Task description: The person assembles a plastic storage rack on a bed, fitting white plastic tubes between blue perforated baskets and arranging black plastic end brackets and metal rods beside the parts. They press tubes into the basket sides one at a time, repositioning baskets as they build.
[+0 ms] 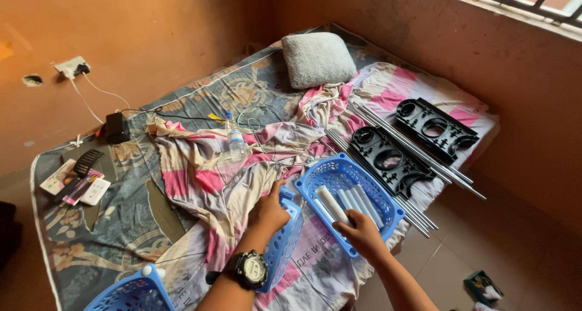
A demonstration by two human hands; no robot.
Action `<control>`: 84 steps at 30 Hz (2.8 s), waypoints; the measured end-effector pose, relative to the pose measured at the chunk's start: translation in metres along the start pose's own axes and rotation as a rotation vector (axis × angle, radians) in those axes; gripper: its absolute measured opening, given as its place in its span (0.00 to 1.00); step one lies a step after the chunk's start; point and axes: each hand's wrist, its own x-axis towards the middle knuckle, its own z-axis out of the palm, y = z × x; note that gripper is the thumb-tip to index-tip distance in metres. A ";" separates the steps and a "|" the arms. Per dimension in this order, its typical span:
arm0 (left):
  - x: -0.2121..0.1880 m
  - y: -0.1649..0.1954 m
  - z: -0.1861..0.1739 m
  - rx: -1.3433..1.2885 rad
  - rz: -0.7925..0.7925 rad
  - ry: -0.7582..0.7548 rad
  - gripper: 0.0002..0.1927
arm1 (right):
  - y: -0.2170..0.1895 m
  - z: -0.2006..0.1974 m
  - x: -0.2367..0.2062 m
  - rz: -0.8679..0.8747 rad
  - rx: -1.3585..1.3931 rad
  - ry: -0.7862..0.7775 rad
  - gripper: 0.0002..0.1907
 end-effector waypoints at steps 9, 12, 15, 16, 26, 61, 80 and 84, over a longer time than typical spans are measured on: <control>-0.016 0.021 0.011 -0.058 0.070 0.007 0.38 | 0.022 -0.034 0.021 -0.017 -0.085 0.042 0.17; -0.016 0.013 0.024 -0.162 0.106 0.033 0.39 | 0.034 -0.041 0.032 -0.004 -0.061 0.020 0.18; -0.006 0.008 0.033 -0.154 0.131 0.078 0.38 | 0.047 -0.046 0.038 0.030 -0.052 0.023 0.19; 0.000 0.006 0.033 -0.147 0.135 0.093 0.36 | 0.051 -0.047 0.043 -0.059 -0.074 0.079 0.21; 0.042 -0.023 0.024 -0.259 0.255 0.149 0.33 | 0.089 -0.113 0.082 0.301 1.458 0.105 0.25; 0.028 0.002 0.063 -0.285 0.093 0.118 0.23 | 0.029 -0.010 0.057 -0.172 -0.224 -0.107 0.24; -0.005 0.019 -0.028 -1.309 0.080 0.239 0.23 | -0.074 -0.064 0.110 0.327 1.491 -0.052 0.13; -0.021 0.038 -0.042 -1.333 0.146 0.191 0.25 | -0.139 -0.040 0.067 -0.029 1.342 -0.097 0.11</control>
